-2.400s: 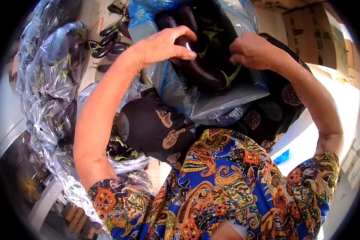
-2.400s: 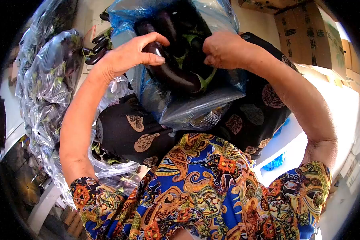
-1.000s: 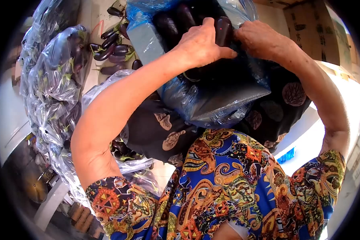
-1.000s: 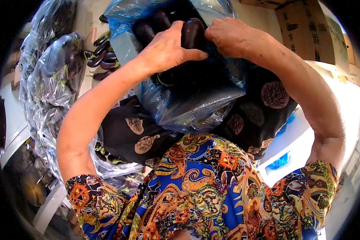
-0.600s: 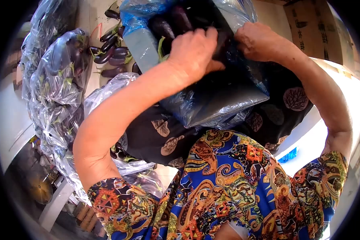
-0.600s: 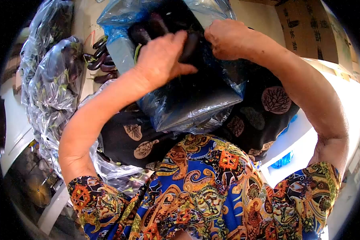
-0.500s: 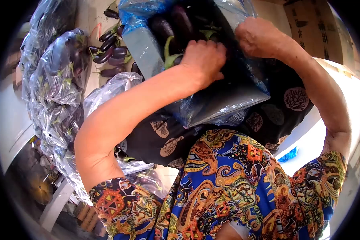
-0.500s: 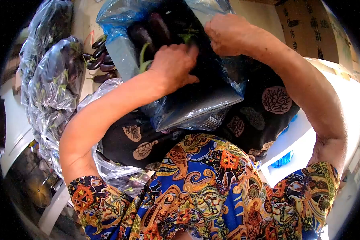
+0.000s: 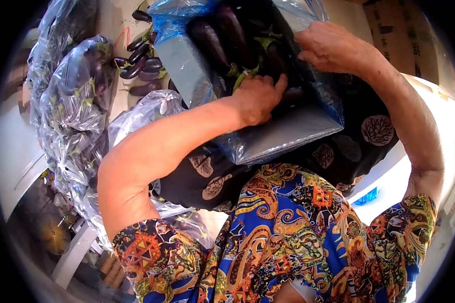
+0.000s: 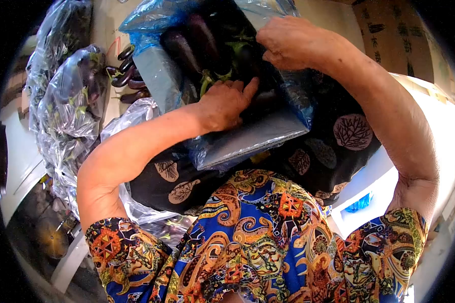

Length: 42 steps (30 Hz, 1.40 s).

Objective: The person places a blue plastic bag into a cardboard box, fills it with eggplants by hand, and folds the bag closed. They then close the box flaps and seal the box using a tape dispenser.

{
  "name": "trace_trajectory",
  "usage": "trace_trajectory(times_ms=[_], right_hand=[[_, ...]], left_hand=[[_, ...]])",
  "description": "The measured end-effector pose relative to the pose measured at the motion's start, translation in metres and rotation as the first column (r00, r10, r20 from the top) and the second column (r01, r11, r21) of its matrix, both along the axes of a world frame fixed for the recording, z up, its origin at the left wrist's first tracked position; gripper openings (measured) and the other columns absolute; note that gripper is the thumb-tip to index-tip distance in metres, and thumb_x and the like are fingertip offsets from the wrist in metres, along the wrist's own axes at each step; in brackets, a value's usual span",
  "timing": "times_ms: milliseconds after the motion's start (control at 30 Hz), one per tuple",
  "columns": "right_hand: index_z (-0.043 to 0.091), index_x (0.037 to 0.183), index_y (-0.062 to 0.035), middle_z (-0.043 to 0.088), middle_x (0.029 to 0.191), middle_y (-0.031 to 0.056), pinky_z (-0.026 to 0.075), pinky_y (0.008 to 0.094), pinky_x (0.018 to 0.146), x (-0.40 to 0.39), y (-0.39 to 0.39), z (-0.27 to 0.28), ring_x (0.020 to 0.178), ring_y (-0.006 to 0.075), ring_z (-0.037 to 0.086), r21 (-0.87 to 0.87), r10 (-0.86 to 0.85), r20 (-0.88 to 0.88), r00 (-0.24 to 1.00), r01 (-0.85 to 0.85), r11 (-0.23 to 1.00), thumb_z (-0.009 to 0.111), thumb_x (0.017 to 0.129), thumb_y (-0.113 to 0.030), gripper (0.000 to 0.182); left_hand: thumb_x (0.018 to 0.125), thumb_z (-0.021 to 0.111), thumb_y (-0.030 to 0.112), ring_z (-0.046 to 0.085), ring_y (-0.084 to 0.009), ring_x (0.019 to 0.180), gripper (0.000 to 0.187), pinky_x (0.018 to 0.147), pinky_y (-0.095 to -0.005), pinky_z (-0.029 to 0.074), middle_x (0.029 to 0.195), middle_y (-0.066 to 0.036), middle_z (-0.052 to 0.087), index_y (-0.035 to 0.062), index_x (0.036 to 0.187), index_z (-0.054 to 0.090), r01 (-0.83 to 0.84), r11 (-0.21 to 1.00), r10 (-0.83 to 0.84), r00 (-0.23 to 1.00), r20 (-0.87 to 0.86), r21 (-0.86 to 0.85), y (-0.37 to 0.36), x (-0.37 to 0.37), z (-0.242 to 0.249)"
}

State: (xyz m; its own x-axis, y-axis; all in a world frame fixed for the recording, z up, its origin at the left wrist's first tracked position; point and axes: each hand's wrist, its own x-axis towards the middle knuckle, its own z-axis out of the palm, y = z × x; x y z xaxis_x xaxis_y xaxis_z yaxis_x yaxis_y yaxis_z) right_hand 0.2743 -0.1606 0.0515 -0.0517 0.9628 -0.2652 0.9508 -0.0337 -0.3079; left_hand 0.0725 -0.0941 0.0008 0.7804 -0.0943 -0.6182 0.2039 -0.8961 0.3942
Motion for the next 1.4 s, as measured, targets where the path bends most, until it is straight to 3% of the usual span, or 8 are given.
trace_trajectory(times_ms=[200,700,800,1100,1233,1267,1300,1400], right_hand=[[0.068,0.084,0.0000,0.065,0.085,0.0217,0.051,0.0468,0.073,-0.007,0.003,0.011,0.085,0.0404,0.063,-0.147,-0.029,0.041,0.999,0.034,0.989,0.064,0.080,-0.017,0.018],[0.067,0.086,-0.0022,0.065,0.085,0.0204,0.053,0.0454,0.069,-0.013,0.008,0.008,0.080,0.0385,0.065,-0.109,0.034,0.144,0.989,-0.019,0.994,0.067,0.082,-0.022,0.020],[0.066,0.084,-0.0022,0.066,0.082,0.0203,0.053,0.0451,0.068,-0.021,0.006,0.004,0.081,0.0385,0.065,0.143,-0.011,0.110,0.994,-0.005,0.990,0.066,0.083,-0.021,0.019],[0.054,0.103,-0.0025,0.060,0.096,0.0196,0.046,0.0497,0.083,-0.063,0.023,0.002,0.099,0.0399,0.056,-0.193,0.255,-0.103,0.961,-0.271,0.943,0.061,0.087,-0.020,0.025],[0.054,0.109,-0.0017,0.057,0.099,0.0214,0.042,0.0466,0.082,-0.053,0.015,-0.001,0.094,0.0397,0.051,-0.118,0.300,-0.266,0.916,-0.339,0.933,0.057,0.088,-0.016,0.025],[0.055,0.111,-0.0013,0.057,0.099,0.0210,0.042,0.0458,0.083,-0.049,0.009,-0.005,0.094,0.0394,0.051,-0.010,0.314,-0.272,0.910,-0.328,0.944,0.058,0.087,-0.014,0.027],[0.056,0.114,-0.0015,0.059,0.104,0.0197,0.042,0.0442,0.086,-0.044,0.022,0.000,0.097,0.0388,0.051,-0.309,0.260,-0.259,0.930,-0.335,0.890,0.059,0.088,-0.013,0.029],[0.055,0.119,-0.0017,0.060,0.109,0.0186,0.041,0.0424,0.090,-0.020,0.005,-0.015,0.103,0.0375,0.052,-0.087,0.296,-0.215,0.931,-0.320,0.943,0.057,0.090,-0.013,0.031]], left_hand=[[0.076,0.070,0.019,0.042,-0.0387,0.122,0.071,0.101,-0.0440,0.039,0.128,-0.025,0.046,0.0008,0.136,0.039,-0.041,0.907,0.105,0.986,0.130,-0.419,0.020,-0.008,-0.022],[0.079,0.069,0.021,0.060,-0.0392,0.101,0.060,0.087,-0.0441,0.049,0.102,-0.022,0.063,0.0062,0.132,0.046,0.056,0.970,-0.020,0.989,0.150,-0.238,0.038,0.015,-0.008],[0.083,0.066,0.012,0.066,-0.0285,0.099,0.040,0.088,-0.0346,0.052,0.108,-0.017,0.067,0.0021,0.121,0.058,-0.146,0.919,0.305,0.852,0.425,-0.367,0.077,0.007,0.035],[0.092,0.060,0.023,0.062,-0.0145,0.091,0.034,0.080,-0.0276,0.049,0.099,-0.007,0.067,0.0037,0.120,0.060,-0.621,0.162,0.956,0.292,-0.034,-0.767,0.103,-0.172,0.048],[0.093,0.058,0.022,0.062,-0.0134,0.081,0.029,0.075,-0.0261,0.049,0.090,-0.005,0.066,0.0005,0.112,0.062,-0.601,-0.394,0.904,-0.115,-0.413,-0.696,0.054,-0.311,0.023],[0.093,0.060,0.024,0.062,-0.0127,0.079,0.029,0.073,-0.0247,0.050,0.088,-0.005,0.066,0.0005,0.110,0.063,-0.583,-0.461,0.878,-0.189,-0.441,-0.669,0.037,-0.354,0.006],[0.092,0.061,0.025,0.063,-0.0119,0.077,0.030,0.072,-0.0233,0.050,0.086,-0.005,0.066,0.0005,0.108,0.063,-0.558,-0.524,0.846,-0.253,-0.469,-0.644,0.018,-0.391,-0.006],[0.092,0.059,0.021,0.063,-0.0118,0.073,0.022,0.067,-0.0233,0.051,0.084,-0.005,0.066,0.0023,0.103,0.063,-0.756,-0.581,0.795,-0.448,-0.409,-0.302,-0.047,-0.448,-0.021]])
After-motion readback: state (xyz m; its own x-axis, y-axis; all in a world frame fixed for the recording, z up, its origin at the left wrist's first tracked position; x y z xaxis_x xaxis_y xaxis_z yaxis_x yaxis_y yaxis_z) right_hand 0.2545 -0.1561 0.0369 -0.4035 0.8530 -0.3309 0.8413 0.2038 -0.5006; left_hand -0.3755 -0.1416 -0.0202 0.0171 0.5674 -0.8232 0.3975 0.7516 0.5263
